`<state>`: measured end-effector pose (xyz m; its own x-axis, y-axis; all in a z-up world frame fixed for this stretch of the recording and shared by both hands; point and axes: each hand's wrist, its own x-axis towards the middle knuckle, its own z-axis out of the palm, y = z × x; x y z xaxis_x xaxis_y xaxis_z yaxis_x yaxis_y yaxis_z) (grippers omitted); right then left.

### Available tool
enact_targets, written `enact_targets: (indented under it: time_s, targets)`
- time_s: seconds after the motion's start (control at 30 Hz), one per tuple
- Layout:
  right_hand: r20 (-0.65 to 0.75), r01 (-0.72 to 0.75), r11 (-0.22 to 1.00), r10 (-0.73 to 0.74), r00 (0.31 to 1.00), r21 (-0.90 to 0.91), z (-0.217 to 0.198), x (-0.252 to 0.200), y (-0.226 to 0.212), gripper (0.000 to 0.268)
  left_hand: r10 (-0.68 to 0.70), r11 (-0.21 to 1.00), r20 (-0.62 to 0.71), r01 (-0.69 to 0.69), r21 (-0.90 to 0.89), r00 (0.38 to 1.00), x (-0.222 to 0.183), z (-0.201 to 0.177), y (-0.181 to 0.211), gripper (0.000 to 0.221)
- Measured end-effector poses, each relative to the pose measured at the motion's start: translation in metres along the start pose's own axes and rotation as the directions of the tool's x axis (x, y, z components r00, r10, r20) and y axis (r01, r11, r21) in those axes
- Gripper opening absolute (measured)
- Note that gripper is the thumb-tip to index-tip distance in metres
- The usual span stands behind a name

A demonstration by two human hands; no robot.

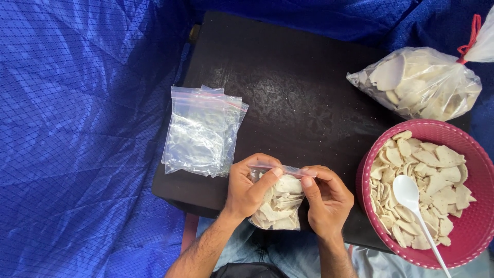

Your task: A person manually packages thin crackers into small plastic zip-top bags using a plastic spoon at a slow, deliberate pace.

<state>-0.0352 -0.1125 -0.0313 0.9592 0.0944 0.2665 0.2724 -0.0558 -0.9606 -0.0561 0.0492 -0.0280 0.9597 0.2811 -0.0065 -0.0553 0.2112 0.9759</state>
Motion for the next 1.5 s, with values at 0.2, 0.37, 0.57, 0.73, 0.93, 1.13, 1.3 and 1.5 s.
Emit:
enact_targets:
  time_s: [0.2, 0.37, 0.57, 0.73, 0.93, 1.13, 1.3, 1.5]
  targets:
    - [0.191, -0.203, 0.974, 0.182, 0.965, 0.098, -0.001, 0.000, 0.003, 0.037, -0.094, 0.993, -0.069, 0.088, -0.084, 0.993, 0.003, -0.002, 0.004, 0.016]
    - [0.336, -0.217, 0.945, 0.293, 0.895, -0.245, 0.007, 0.011, -0.021, 0.057, -0.168, 0.969, -0.159, 0.134, -0.206, 0.973, 0.005, -0.004, -0.005, 0.017]
    - [0.135, -0.284, 0.959, 0.283, 0.949, -0.014, -0.002, -0.001, 0.002, 0.055, -0.128, 0.941, 0.024, 0.129, -0.313, 0.991, 0.001, -0.004, -0.004, 0.062]
    - [-0.122, -0.242, 0.963, 0.257, 0.959, 0.120, -0.004, 0.000, 0.013, 0.061, -0.065, 0.989, 0.184, 0.040, 0.140, 0.981, 0.001, 0.003, 0.022, 0.093]
    - [0.011, -0.228, 0.967, 0.228, 0.974, 0.118, -0.008, -0.002, 0.021, 0.060, -0.103, 0.994, 0.070, 0.099, 0.053, 0.992, 0.000, 0.005, 0.010, 0.068]
    - [-0.006, -0.324, 0.945, 0.324, 0.946, -0.031, -0.016, -0.008, 0.032, 0.035, -0.183, 0.972, 0.041, 0.187, -0.143, 0.982, 0.000, 0.005, 0.007, 0.087]
    - [-0.185, -0.377, 0.923, 0.357, 0.915, -0.083, -0.022, -0.015, 0.040, 0.040, -0.204, 0.967, 0.197, 0.228, -0.110, 0.959, 0.003, 0.004, 0.008, 0.053]
    - [0.007, -0.347, 0.923, 0.351, 0.937, 0.168, -0.015, -0.011, 0.035, 0.052, -0.150, 0.955, 0.109, 0.172, -0.240, 0.983, 0.001, 0.004, -0.002, 0.047]
